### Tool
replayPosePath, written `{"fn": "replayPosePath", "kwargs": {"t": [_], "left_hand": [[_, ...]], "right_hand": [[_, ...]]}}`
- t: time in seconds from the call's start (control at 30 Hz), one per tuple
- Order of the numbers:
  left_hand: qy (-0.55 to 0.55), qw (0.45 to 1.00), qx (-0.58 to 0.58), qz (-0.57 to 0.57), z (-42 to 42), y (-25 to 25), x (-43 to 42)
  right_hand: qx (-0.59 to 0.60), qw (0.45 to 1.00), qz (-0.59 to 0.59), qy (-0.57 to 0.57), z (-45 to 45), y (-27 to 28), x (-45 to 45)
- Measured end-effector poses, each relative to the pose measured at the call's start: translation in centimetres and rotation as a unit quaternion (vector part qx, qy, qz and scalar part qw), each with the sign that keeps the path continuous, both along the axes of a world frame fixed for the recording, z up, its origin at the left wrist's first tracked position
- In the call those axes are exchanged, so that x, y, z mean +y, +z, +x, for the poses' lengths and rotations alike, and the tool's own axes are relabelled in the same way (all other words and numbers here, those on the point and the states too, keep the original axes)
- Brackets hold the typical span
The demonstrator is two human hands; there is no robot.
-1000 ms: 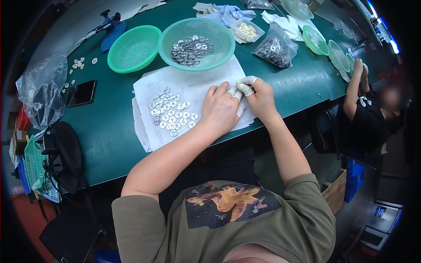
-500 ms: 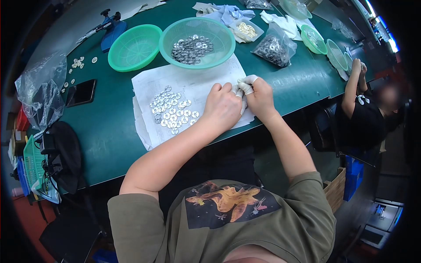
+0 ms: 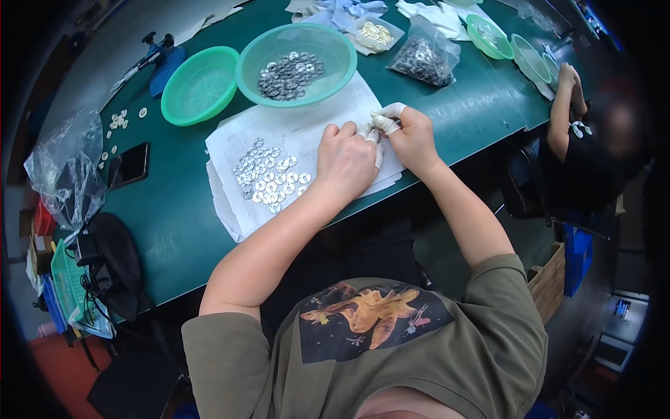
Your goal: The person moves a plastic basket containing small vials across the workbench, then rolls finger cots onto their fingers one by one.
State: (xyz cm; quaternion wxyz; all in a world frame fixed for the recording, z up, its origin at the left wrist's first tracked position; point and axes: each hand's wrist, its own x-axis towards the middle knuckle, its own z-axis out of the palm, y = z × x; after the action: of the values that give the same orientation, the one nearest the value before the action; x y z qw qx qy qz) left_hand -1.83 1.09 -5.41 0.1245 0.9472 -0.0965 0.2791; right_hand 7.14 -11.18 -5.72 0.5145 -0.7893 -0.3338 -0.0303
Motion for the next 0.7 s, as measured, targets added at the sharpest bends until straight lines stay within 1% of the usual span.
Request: {"fn": "replayPosePath", "kwargs": {"t": [0.03, 0.1, 0.13, 0.2, 0.27, 0.33, 0.4, 0.47, 0.6, 0.67, 0.7], "left_hand": [[0.004, 1.000, -0.003, -0.010, 0.0, -0.1, 0.0], [0.000, 1.000, -0.007, -0.018, -0.3, -0.2, -0.2], [0.012, 1.000, 0.016, -0.021, -0.4, -0.1, -0.2], [0.019, 0.999, 0.041, -0.021, -0.4, -0.2, -0.2], [0.024, 0.998, 0.009, -0.048, -0.4, -0.4, -0.3], [0.021, 0.999, 0.007, -0.050, -0.5, -0.6, -0.2], [0.021, 0.999, 0.004, -0.050, -0.4, -0.6, -0.1], [0.013, 0.998, -0.011, -0.065, -0.4, -0.6, -0.2], [0.022, 0.999, 0.018, -0.034, -0.4, -0.6, -0.1], [0.011, 0.999, -0.022, -0.034, -0.2, -0.7, -0.2], [0.017, 0.999, -0.020, -0.032, -0.3, -0.7, -0.3]], "right_hand": [[0.001, 1.000, 0.000, -0.006, 0.1, 0.1, 0.0], [-0.001, 0.999, -0.040, 0.027, 0.4, 0.4, 0.0], [-0.004, 0.999, -0.037, 0.020, 0.7, 0.7, -0.1], [0.031, 0.995, -0.077, 0.063, 1.0, 1.1, -0.4], [0.036, 0.996, -0.064, 0.053, 0.8, 1.0, -0.3], [0.038, 0.997, -0.049, 0.045, 0.8, 0.4, -0.3], [-0.063, 0.998, -0.011, 0.023, 0.7, -0.6, -0.2], [-0.058, 0.998, -0.009, 0.027, 0.8, -0.7, -0.2], [-0.055, 0.997, 0.001, 0.050, 0.5, -0.5, -0.2], [-0.047, 0.997, 0.004, 0.054, 0.7, -0.5, -0.2], [-0.038, 0.998, 0.003, 0.056, 0.7, -0.6, -0.2]]}}
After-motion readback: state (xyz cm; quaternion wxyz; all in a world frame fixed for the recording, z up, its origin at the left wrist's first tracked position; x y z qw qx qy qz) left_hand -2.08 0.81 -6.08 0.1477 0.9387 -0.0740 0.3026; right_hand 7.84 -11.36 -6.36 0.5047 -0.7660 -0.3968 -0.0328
